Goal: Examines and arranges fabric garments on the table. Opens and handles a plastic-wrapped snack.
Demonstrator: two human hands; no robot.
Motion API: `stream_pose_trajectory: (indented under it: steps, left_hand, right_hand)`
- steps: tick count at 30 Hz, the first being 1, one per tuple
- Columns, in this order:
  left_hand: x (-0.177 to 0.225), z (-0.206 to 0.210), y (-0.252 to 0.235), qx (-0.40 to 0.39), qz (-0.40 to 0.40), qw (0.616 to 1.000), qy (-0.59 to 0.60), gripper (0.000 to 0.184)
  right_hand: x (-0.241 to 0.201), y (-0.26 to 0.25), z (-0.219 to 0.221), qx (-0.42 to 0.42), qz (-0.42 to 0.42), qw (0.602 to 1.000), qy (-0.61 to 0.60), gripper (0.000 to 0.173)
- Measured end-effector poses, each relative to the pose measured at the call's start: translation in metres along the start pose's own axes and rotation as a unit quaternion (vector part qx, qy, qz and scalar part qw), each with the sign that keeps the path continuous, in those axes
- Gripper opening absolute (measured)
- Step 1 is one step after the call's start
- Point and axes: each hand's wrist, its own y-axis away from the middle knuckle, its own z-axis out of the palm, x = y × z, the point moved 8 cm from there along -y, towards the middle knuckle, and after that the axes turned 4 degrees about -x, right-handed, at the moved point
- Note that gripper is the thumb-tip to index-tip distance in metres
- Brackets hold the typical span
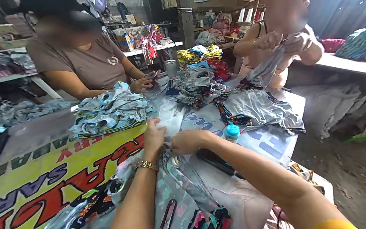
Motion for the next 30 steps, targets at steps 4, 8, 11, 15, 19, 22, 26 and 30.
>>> stream_pose_trajectory:
  steps: [4, 8, 11, 15, 19, 22, 26, 30]
  left_hand:
    - [-0.005, -0.003, 0.001, 0.006, 0.011, 0.997, 0.070, 0.039]
    - [-0.003, -0.003, 0.010, 0.020, -0.006, 0.978, 0.208, 0.031]
    - [0.006, -0.009, 0.021, 0.047, -0.004, 0.955, 0.292, 0.025]
    - [0.020, -0.017, 0.025, 0.050, 0.044, 0.934, 0.351, 0.011]
    - [0.037, -0.022, 0.031, -0.030, 0.075, 0.926, 0.369, 0.017]
    - [0.044, -0.041, 0.024, -0.031, 0.114, 0.935, 0.335, 0.015]
    - [0.057, -0.070, 0.033, 0.127, 0.146, 0.975, -0.112, 0.031]
    - [0.092, -0.013, 0.051, 0.052, 0.309, 0.915, -0.254, 0.025]
  right_hand:
    - [0.005, 0.030, 0.015, -0.006, -0.043, 0.999, -0.005, 0.039]
    - [0.016, 0.051, 0.008, -0.001, -0.053, 0.998, -0.036, 0.039]
    - [0.032, 0.061, -0.016, 0.046, 0.024, 0.998, -0.019, 0.039]
    - [0.044, 0.072, -0.053, 0.190, 0.110, 0.973, 0.074, 0.034]
    - [0.039, 0.048, -0.076, 0.307, 0.036, 0.951, -0.010, 0.026]
    - [0.034, 0.009, -0.056, 0.255, 0.049, 0.962, -0.082, 0.032]
    - [0.013, -0.033, 0.014, 0.085, 0.060, 0.993, -0.058, 0.043]
    - [0.002, -0.022, 0.022, 0.063, 0.040, 0.996, -0.048, 0.036]
